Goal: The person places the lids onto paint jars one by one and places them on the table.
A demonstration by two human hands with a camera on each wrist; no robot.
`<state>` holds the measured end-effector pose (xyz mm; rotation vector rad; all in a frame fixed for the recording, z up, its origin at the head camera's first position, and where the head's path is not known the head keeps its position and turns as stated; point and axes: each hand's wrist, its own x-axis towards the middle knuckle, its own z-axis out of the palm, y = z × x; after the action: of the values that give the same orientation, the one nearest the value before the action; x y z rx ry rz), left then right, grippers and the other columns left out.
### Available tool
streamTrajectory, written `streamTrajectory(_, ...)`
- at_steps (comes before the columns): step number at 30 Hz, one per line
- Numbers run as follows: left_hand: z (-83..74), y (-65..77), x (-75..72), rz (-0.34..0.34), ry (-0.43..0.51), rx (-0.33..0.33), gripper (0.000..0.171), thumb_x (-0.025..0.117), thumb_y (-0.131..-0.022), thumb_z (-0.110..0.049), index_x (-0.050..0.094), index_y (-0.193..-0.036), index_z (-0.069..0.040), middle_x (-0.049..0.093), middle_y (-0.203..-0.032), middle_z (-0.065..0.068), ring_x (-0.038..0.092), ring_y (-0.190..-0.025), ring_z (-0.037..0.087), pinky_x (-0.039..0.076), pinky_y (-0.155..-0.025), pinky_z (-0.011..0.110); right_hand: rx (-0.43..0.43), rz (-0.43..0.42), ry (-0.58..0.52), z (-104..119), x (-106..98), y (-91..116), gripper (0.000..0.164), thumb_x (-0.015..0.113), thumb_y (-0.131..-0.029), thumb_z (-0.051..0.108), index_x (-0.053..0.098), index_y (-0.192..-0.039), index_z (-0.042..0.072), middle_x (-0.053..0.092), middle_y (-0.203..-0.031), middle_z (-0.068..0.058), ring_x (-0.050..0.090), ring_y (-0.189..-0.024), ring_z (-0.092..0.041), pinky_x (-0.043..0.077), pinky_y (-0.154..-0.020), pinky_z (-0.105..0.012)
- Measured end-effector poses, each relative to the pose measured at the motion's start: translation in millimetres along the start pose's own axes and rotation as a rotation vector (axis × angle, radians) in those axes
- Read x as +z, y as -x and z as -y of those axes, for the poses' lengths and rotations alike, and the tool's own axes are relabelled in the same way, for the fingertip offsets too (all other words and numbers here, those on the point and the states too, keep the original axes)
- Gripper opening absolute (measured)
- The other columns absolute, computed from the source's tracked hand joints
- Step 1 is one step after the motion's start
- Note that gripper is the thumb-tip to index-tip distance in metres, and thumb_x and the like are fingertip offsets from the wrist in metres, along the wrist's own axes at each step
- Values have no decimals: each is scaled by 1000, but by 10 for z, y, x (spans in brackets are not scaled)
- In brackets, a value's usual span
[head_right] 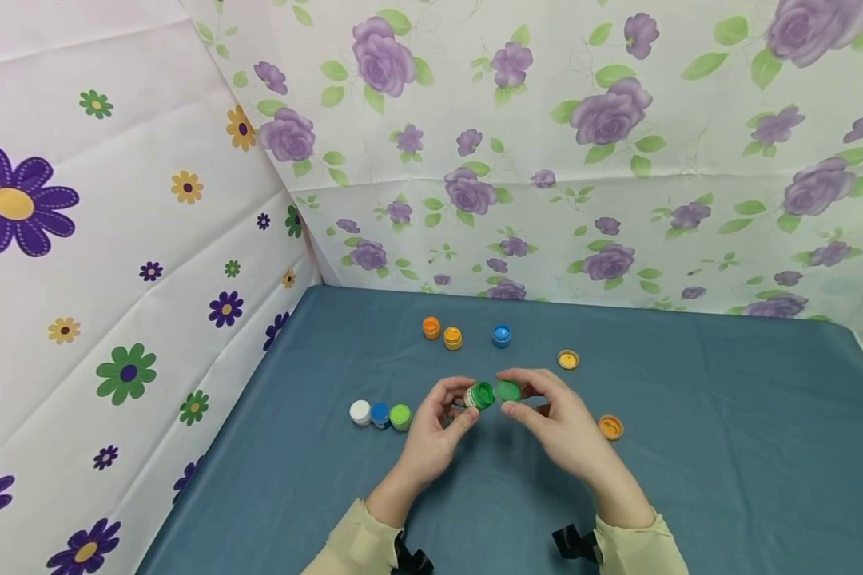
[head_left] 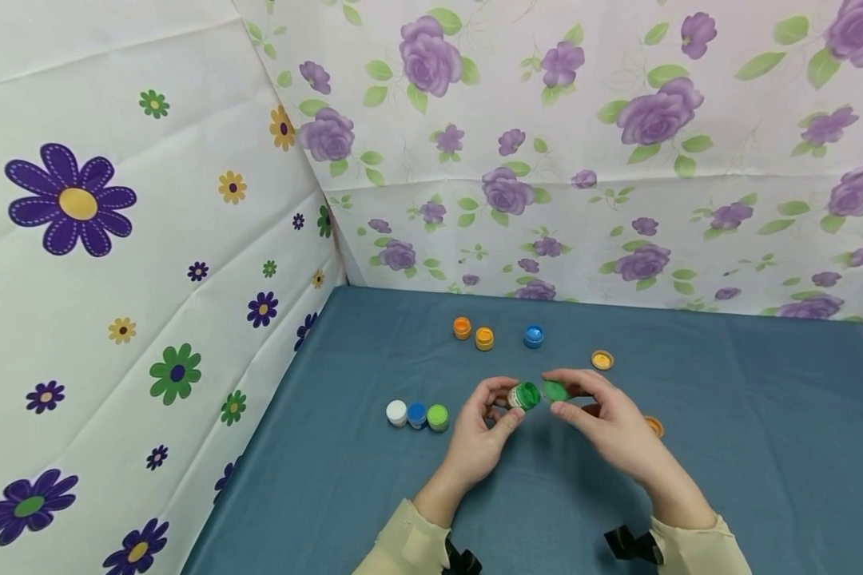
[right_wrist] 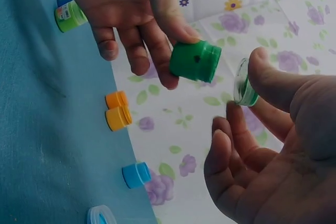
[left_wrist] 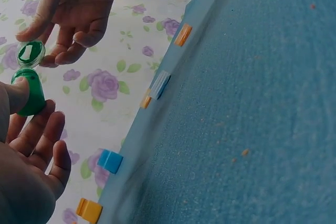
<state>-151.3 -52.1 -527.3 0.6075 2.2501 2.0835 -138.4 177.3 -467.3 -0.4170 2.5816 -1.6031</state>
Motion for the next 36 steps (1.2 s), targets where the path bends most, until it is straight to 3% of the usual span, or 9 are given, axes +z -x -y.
streamTrajectory(12,17,2,4,16,-3,-15,33,68,-107,-13,63,-139,-9,68,-124,9,62,-105,23,49,-83,30,-119,-38,170,53,100,-28,46,76,-101,11,67,-144,24,66,-139,1,62,-120,-29,56,-81,-39)
streamTrajectory(25,25,-11,-9,26,31,10,33,68,-107,-13,62,-139,-4,67,-123,16,61,-106,36,48,-82,29,-161,-66,248,43,112,-26,46,80,-97,8,70,-139,23,67,-135,1,64,-115,-23,57,-79,-37)
streamTrajectory(36,45,-1,-11,66,38,7,31,66,-107,-8,63,-137,-1,67,-120,18,61,-99,19,49,-81,29,-206,-42,269,38,126,-31,50,82,-94,4,72,-136,27,67,-137,3,65,-114,-21,57,-77,-37)
